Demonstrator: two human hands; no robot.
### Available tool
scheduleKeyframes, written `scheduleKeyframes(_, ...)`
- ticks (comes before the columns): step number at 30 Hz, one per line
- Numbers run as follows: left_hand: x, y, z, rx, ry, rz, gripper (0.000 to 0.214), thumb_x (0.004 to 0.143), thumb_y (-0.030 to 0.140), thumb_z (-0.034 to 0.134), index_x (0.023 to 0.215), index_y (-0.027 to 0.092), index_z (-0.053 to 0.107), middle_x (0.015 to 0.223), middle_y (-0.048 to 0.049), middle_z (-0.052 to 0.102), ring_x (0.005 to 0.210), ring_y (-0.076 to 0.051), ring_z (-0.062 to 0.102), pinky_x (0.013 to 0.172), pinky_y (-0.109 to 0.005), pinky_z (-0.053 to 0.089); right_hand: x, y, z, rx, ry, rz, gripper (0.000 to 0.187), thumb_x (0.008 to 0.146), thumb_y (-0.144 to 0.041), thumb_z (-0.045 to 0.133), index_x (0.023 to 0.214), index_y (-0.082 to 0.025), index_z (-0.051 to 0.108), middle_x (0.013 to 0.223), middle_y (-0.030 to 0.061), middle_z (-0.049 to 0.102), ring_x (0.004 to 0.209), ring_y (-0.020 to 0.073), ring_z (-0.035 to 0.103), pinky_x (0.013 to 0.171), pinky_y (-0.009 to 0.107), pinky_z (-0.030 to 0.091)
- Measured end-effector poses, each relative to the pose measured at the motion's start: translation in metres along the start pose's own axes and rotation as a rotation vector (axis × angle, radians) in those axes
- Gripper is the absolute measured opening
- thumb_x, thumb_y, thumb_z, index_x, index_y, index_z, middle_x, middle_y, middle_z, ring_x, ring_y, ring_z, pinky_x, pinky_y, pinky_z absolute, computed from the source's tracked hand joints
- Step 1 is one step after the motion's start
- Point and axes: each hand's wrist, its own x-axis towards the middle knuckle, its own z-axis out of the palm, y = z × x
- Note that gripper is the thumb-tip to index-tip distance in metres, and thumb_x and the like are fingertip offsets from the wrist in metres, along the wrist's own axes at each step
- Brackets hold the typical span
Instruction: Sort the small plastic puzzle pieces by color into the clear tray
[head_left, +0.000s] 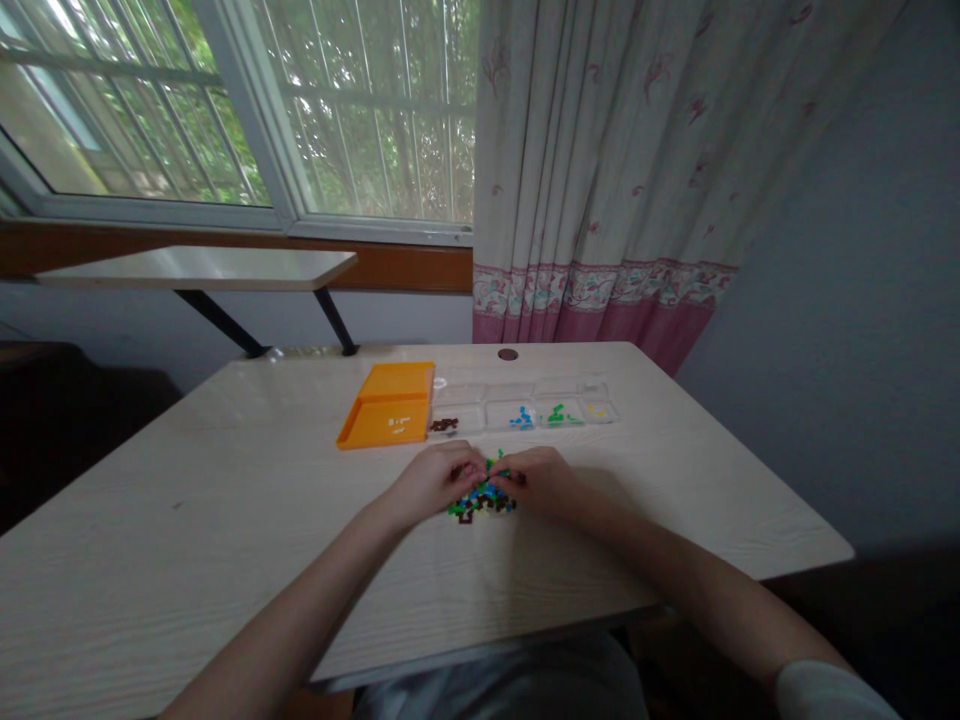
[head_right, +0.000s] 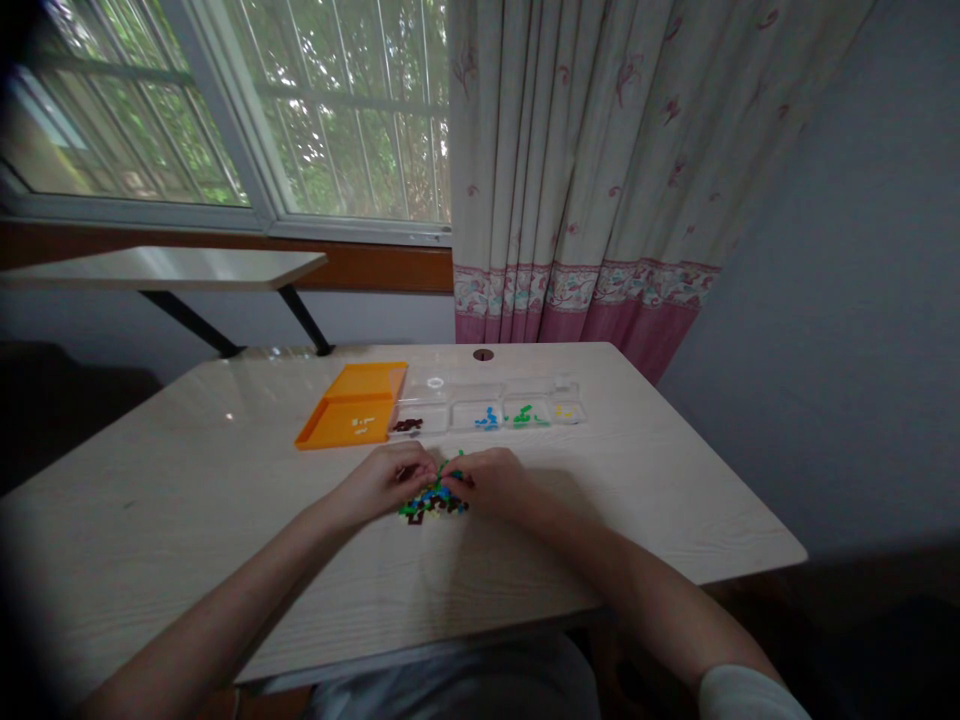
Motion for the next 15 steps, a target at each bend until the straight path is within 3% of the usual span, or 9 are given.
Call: scheduleKeyframes(15, -0.0007, 0.0015, -0.0013, 0.042, -0.063, 0.025, 0.017, 0.081, 0.026, 0.046, 0.079, 0.016, 0.059, 0.07, -0.0016, 0.056, 0.065, -0.011, 0.049, 0.06, -0.02, 0.037, -0.0004, -0.0002, 0.0013, 0.002, 0.022, -0.037, 0.013, 0.075, -0.029, 0.057, 0.081, -0.023, 0.067, 0.056, -0.0034, 0.062, 0.047, 0.007, 0.051, 0.049, 0.016, 0.033)
